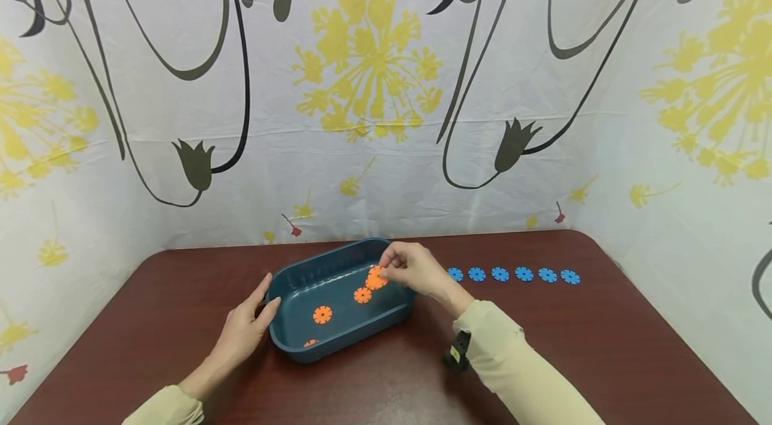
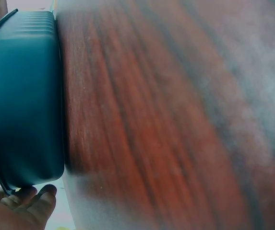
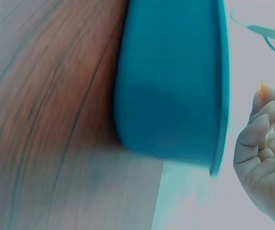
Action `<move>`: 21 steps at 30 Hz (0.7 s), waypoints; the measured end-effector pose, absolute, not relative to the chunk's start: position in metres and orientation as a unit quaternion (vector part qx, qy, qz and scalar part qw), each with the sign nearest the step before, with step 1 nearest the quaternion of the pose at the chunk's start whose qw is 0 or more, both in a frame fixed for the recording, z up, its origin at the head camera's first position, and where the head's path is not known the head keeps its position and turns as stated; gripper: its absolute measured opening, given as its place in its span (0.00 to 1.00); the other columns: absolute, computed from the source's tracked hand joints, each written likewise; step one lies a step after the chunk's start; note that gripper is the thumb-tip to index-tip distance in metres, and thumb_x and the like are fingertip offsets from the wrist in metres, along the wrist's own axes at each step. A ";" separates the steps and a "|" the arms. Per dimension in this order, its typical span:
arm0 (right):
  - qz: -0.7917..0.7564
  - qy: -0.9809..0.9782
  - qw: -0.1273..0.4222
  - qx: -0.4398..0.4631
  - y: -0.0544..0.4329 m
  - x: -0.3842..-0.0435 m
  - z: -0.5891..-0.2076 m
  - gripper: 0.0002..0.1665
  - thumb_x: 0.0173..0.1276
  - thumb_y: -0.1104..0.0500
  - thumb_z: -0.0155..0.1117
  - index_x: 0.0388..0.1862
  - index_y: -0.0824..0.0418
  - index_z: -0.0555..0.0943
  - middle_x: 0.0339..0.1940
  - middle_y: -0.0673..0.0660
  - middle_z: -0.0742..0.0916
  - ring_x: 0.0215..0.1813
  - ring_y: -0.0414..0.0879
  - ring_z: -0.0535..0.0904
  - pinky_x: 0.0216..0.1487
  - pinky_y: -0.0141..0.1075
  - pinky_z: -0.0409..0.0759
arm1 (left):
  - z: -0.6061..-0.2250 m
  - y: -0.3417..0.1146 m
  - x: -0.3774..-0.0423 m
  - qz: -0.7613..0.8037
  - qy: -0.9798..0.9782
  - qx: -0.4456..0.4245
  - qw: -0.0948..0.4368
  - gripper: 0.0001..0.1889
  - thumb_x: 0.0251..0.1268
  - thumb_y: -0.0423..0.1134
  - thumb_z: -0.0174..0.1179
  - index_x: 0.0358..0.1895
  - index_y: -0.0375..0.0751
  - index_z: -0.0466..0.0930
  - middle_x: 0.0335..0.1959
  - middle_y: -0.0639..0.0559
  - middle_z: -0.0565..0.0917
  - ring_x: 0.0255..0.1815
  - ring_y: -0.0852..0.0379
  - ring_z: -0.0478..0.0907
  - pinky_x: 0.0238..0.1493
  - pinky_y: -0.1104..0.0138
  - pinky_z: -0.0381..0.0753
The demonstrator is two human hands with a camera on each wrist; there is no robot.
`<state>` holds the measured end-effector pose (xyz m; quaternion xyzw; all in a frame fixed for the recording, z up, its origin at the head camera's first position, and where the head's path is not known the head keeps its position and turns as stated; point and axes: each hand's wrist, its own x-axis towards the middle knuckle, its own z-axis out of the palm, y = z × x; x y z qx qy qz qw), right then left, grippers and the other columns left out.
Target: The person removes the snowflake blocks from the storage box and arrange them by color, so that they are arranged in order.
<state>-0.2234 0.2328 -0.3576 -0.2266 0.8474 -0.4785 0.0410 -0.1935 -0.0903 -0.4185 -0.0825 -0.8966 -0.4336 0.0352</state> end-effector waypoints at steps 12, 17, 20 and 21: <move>-0.501 0.855 0.007 -0.134 0.288 -0.214 -0.364 0.09 0.65 0.61 0.63 0.40 0.66 0.77 0.24 0.55 0.80 0.23 0.51 0.72 0.23 0.37 0.74 | -0.418 -0.090 -0.192 -0.434 -0.897 -0.078 0.031 0.32 0.71 0.43 0.51 0.74 0.42 0.51 0.72 0.42 0.59 0.71 0.43 0.58 0.65 0.47 0.64; -0.488 0.866 -0.008 -0.107 0.313 -0.211 -0.370 0.11 0.66 0.61 0.62 0.41 0.69 0.76 0.25 0.58 0.80 0.21 0.48 0.71 0.22 0.36 0.75 | -0.418 -0.090 -0.192 -0.434 -0.897 -0.077 0.030 0.32 0.71 0.44 0.51 0.74 0.43 0.51 0.72 0.42 0.59 0.71 0.43 0.58 0.66 0.47 0.63; -0.480 0.873 -0.016 -0.083 0.330 -0.208 -0.375 0.12 0.66 0.61 0.62 0.40 0.70 0.76 0.24 0.61 0.81 0.20 0.45 0.71 0.23 0.36 0.75 | -0.418 -0.090 -0.192 -0.436 -0.896 -0.077 0.030 0.32 0.71 0.44 0.51 0.74 0.43 0.51 0.72 0.42 0.59 0.71 0.43 0.58 0.66 0.47 0.63; -0.477 0.876 -0.018 -0.075 0.335 -0.207 -0.377 0.12 0.66 0.61 0.61 0.40 0.70 0.76 0.24 0.62 0.81 0.20 0.44 0.71 0.23 0.36 0.75 | -0.418 -0.090 -0.192 -0.436 -0.896 -0.077 0.030 0.32 0.71 0.44 0.51 0.74 0.43 0.51 0.72 0.42 0.59 0.71 0.43 0.58 0.65 0.47 0.63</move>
